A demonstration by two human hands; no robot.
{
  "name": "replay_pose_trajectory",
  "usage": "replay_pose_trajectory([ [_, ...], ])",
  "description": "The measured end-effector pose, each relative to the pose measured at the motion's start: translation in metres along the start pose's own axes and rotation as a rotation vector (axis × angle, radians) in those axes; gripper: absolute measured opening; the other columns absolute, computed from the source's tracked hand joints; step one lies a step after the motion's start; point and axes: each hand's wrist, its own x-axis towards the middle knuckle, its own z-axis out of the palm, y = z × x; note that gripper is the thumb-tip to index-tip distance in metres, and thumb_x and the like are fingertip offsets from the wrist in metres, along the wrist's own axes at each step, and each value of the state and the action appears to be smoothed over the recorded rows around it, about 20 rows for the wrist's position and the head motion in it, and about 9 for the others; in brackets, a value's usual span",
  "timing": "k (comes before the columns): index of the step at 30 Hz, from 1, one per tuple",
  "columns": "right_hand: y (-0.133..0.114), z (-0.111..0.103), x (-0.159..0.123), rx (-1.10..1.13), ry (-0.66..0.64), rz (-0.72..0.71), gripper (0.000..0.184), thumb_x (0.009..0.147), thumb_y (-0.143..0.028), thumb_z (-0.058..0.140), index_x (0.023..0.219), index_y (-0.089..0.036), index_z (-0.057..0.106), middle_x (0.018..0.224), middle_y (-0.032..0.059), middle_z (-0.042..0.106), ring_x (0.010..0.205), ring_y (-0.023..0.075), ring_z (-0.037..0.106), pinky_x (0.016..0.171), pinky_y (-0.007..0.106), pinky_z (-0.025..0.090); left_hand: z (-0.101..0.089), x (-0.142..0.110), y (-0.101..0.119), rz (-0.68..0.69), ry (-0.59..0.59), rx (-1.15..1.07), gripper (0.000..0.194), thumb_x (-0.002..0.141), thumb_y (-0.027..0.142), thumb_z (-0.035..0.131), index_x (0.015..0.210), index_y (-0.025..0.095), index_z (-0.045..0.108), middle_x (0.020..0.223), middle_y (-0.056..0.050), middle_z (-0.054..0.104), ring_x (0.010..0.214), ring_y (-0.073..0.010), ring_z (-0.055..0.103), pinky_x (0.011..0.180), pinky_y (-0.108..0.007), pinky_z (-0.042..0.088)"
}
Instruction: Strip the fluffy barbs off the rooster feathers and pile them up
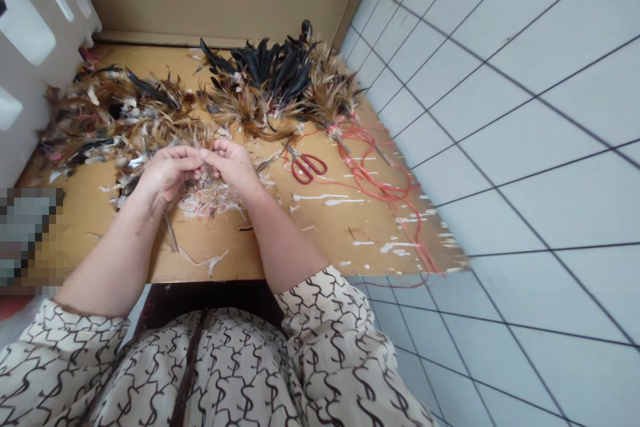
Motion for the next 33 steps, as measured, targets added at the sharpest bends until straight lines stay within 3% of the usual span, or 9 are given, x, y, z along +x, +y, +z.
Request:
replay_pose_trajectory([
  [6, 0.0003, -0.0020, 0.0020, 0.044, 0.077, 0.006, 0.036, 0.061, -0.040, 0.078, 0.064, -0.019, 0.048, 0.051, -0.0073, 0.048, 0.045, 0.0039, 0.039, 0.043, 0.019, 0.031, 0.0002, 0.0006, -0.0002, 0.005, 0.059, -0.029, 0.012, 0.054, 0.011, 0.076, 0.055, 0.013, 0.064, 0.046, 0.001, 0.058, 0.040, -0.0072, 0.050, 0.042, -0.019, 0.041],
  [15, 0.0010, -0.0048, 0.0049, 0.102, 0.147, 0.009, 0.034, 0.063, -0.031, 0.076, 0.060, -0.019, 0.045, 0.050, -0.0082, 0.044, 0.045, 0.0037, 0.037, 0.043, 0.018, 0.031, -0.0060, 0.0026, 0.0047, 0.046, 0.076, -0.139, 0.009, 0.061, 0.010, 0.066, 0.055, 0.014, 0.061, 0.056, -0.001, 0.064, 0.043, -0.0042, 0.047, 0.044, -0.015, 0.039],
  [19, 0.0003, -0.0058, 0.0050, 0.103, 0.158, 0.021, 0.032, 0.064, -0.030, 0.075, 0.060, -0.019, 0.045, 0.050, -0.0077, 0.046, 0.045, 0.0040, 0.038, 0.044, 0.019, 0.032, -0.0045, 0.0013, 0.0026, 0.103, 0.064, -0.038, 0.009, 0.054, 0.008, 0.069, 0.052, 0.013, 0.062, 0.049, 0.001, 0.059, 0.040, -0.0041, 0.044, 0.041, -0.016, 0.034],
  [27, 0.0011, -0.0060, 0.0048, 0.077, 0.135, -0.009, 0.033, 0.065, -0.035, 0.076, 0.060, -0.018, 0.048, 0.049, -0.0072, 0.047, 0.044, 0.0038, 0.038, 0.043, 0.019, 0.032, -0.0017, -0.0032, 0.0002, 0.156, -0.090, 0.071, 0.027, 0.040, 0.007, 0.080, 0.059, 0.014, 0.063, 0.051, 0.004, 0.058, 0.045, -0.0056, 0.048, 0.045, -0.019, 0.036],
  [33, 0.0010, -0.0046, 0.0043, 0.049, 0.122, -0.025, 0.036, 0.065, -0.037, 0.076, 0.059, -0.018, 0.046, 0.047, -0.0079, 0.046, 0.042, 0.0030, 0.037, 0.042, 0.018, 0.030, 0.0021, -0.0035, 0.0003, 0.229, -0.032, 0.191, 0.017, 0.048, 0.013, 0.076, 0.054, 0.014, 0.060, 0.046, 0.005, 0.055, 0.041, -0.0040, 0.044, 0.045, -0.018, 0.036],
])
